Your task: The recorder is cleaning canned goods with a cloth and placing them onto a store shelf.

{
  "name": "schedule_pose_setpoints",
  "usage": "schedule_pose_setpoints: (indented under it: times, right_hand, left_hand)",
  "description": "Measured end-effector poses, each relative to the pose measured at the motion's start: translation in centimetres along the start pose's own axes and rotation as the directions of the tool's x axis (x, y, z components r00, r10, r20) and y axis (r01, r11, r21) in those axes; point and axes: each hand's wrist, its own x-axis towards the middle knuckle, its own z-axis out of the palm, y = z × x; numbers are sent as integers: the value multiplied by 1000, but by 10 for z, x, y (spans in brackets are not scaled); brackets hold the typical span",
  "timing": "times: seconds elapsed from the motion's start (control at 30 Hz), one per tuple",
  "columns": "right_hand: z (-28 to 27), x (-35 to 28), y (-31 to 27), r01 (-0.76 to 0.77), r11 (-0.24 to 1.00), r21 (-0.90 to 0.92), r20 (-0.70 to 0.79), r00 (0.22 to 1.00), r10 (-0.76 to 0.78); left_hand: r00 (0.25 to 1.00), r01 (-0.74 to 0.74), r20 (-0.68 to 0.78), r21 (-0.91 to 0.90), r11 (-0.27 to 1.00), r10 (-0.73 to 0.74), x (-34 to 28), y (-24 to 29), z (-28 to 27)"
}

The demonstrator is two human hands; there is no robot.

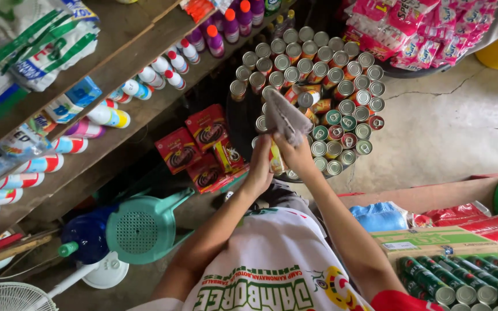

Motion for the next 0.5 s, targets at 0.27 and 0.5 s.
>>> schedule_pose_setpoints:
  times: [0.27,0.5]
  right_hand:
    - [29,-88,-104,612,651,-449,192,777,-599]
    - [36,-31,-57,618,714,-330,28,762,-647]
  left_hand:
    - [775,-620,199,425,660,600,-16,66,-6]
    - [989,38,144,-87,995,-25,-23,51,-17]
